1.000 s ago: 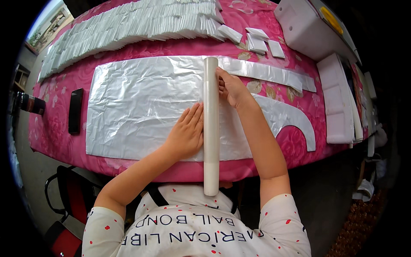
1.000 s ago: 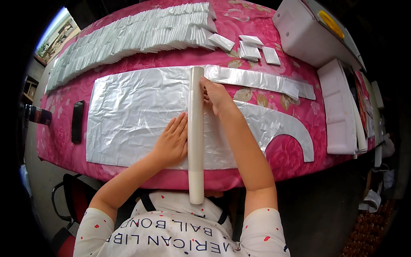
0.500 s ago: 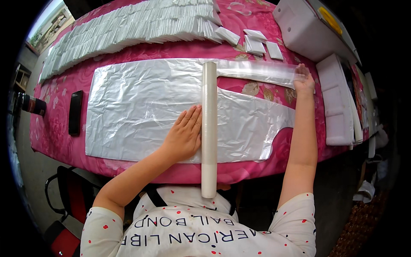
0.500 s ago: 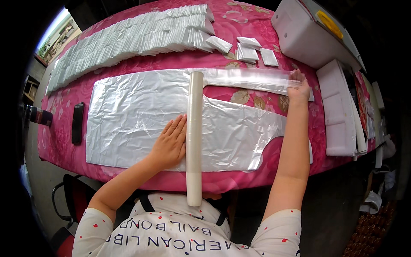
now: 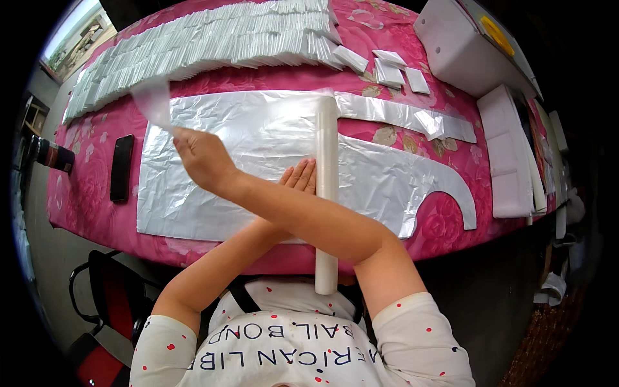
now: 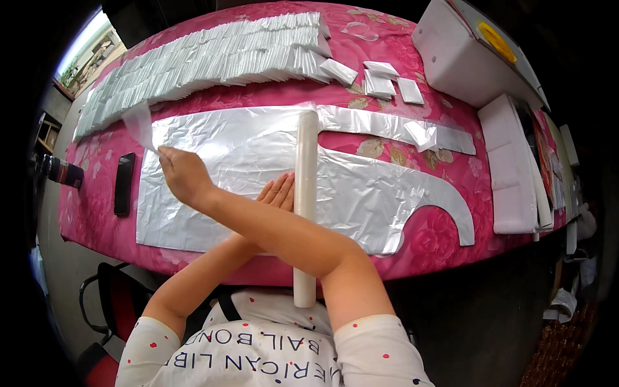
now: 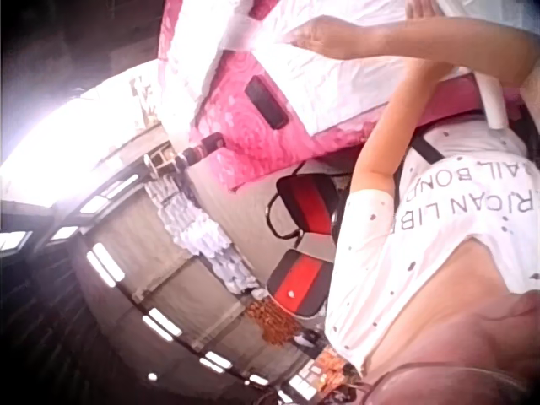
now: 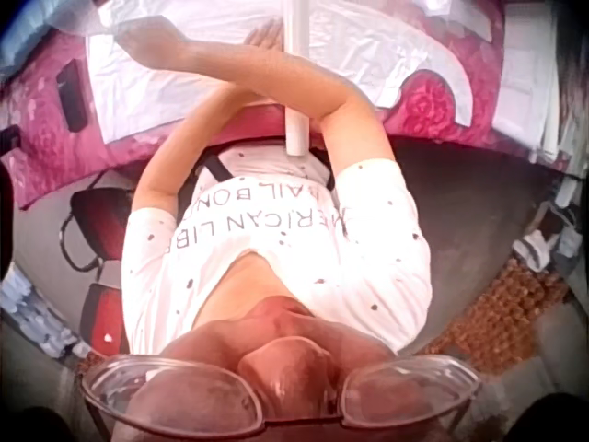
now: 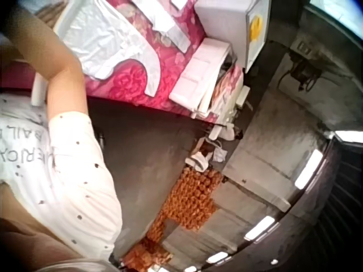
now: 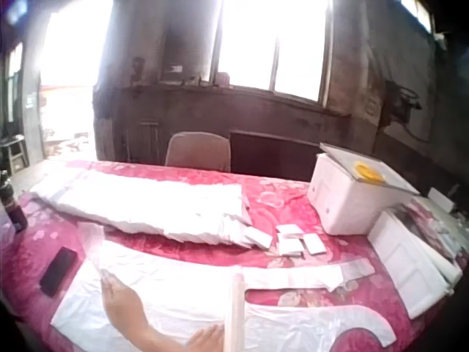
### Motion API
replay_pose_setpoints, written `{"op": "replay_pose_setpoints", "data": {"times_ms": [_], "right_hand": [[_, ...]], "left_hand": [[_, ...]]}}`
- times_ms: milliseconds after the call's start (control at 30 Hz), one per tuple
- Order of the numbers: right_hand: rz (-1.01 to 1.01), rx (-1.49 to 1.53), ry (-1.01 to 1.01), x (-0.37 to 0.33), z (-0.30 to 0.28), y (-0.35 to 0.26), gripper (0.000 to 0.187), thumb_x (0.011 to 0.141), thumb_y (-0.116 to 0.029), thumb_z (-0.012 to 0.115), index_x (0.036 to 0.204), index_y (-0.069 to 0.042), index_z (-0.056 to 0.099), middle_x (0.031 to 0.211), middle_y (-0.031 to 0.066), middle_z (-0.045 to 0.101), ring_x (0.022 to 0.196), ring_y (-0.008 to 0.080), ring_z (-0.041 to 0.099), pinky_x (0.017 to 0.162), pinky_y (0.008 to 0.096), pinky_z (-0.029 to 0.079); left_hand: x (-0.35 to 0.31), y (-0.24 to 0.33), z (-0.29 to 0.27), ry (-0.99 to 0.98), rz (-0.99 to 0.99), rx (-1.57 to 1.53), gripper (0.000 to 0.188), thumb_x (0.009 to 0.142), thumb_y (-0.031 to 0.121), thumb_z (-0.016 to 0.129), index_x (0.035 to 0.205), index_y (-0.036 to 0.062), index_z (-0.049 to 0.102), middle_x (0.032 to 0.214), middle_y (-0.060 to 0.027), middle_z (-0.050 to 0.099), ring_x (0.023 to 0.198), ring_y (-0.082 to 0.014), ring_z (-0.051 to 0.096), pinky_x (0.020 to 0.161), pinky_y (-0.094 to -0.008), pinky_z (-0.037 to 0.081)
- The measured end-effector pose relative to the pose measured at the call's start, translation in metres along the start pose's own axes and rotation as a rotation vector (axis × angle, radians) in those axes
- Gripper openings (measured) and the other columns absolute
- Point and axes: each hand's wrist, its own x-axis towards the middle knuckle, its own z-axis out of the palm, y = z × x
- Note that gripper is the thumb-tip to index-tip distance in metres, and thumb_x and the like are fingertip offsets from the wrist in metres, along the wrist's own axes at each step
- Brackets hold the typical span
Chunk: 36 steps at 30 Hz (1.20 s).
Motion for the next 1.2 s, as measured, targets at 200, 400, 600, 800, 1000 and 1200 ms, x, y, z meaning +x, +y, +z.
{"op": "replay_pose_setpoints", "data": {"times_ms": [200, 400, 600, 800, 1000, 1200], "right_hand": [[-0.075, -0.476, -0.323, -0.010, 0.077, 0.052, 0.041, 0.084, -0.019, 0.053, 0.120, 0.001, 0.051, 0.121, 0.0213, 0.052, 0.121, 0.0355, 0.042, 0.100, 0.0390, 0.033], [-0.118, -0.255, -0.370, -0.040, 0.012, 0.000, 0.047, 0.081, -0.022, 0.060, 0.121, 0.000, 0.051, 0.129, 0.0175, 0.047, 0.128, 0.0332, 0.034, 0.104, 0.0418, 0.028], [-0.286, -0.613, -0.128, -0.111, -0.139, -0.011, 0.036, 0.079, -0.011, 0.062, 0.113, -0.003, 0.056, 0.119, 0.0146, 0.055, 0.117, 0.0330, 0.048, 0.096, 0.0398, 0.039], [-0.116, -0.845, -0.209, -0.175, -0.204, -0.004, 0.042, 0.085, -0.023, 0.055, 0.121, -0.004, 0.052, 0.129, 0.0160, 0.047, 0.121, 0.0327, 0.044, 0.099, 0.0403, 0.036], [-0.148, -0.954, -0.419, -0.167, -0.209, -0.001, 0.054, 0.089, -0.043, 0.043, 0.129, -0.008, 0.045, 0.139, 0.0124, 0.037, 0.130, 0.0314, 0.032, 0.105, 0.0418, 0.026], [-0.263, -0.899, -0.525, -0.124, -0.154, 0.014, 0.058, 0.090, -0.048, 0.036, 0.135, -0.012, 0.038, 0.143, 0.0065, 0.032, 0.136, 0.0276, 0.019, 0.110, 0.0432, 0.013]], "left_hand": [[0.003, 0.002, 0.002, -0.082, -0.034, 0.004, 0.053, 0.087, 0.019, 0.039, 0.132, -0.0092, 0.032, 0.139, -0.0241, 0.031, 0.133, -0.0336, 0.025, 0.109, -0.0445, 0.019], [0.001, 0.001, 0.009, 0.001, -0.045, -0.047, 0.056, 0.086, 0.022, 0.040, 0.131, -0.0099, 0.032, 0.140, -0.0226, 0.030, 0.133, -0.0338, 0.026, 0.109, -0.0444, 0.018], [-0.001, -0.008, 0.002, 0.202, -0.105, -0.481, 0.058, 0.082, 0.005, 0.043, 0.136, -0.0040, 0.026, 0.144, -0.0228, 0.019, 0.134, -0.0360, 0.020, 0.109, -0.0445, 0.018], [0.071, -0.041, -0.036, 0.227, -0.652, -1.562, 0.053, 0.093, 0.024, 0.033, 0.136, -0.0065, 0.024, 0.138, -0.0200, 0.033, 0.129, -0.0259, 0.033, 0.107, -0.0359, 0.025], [0.099, -0.066, -0.019, 0.107, -1.076, -1.973, 0.052, 0.096, 0.032, 0.035, 0.128, -0.0078, 0.031, 0.125, -0.0197, 0.046, 0.116, -0.0258, 0.046, 0.099, -0.0342, 0.037], [0.050, -0.103, -0.082, 0.179, -0.781, -1.447, 0.038, 0.093, 0.024, 0.047, 0.119, -0.0031, 0.046, 0.115, -0.0148, 0.055, 0.106, -0.0202, 0.055, 0.090, -0.0302, 0.045]]}}
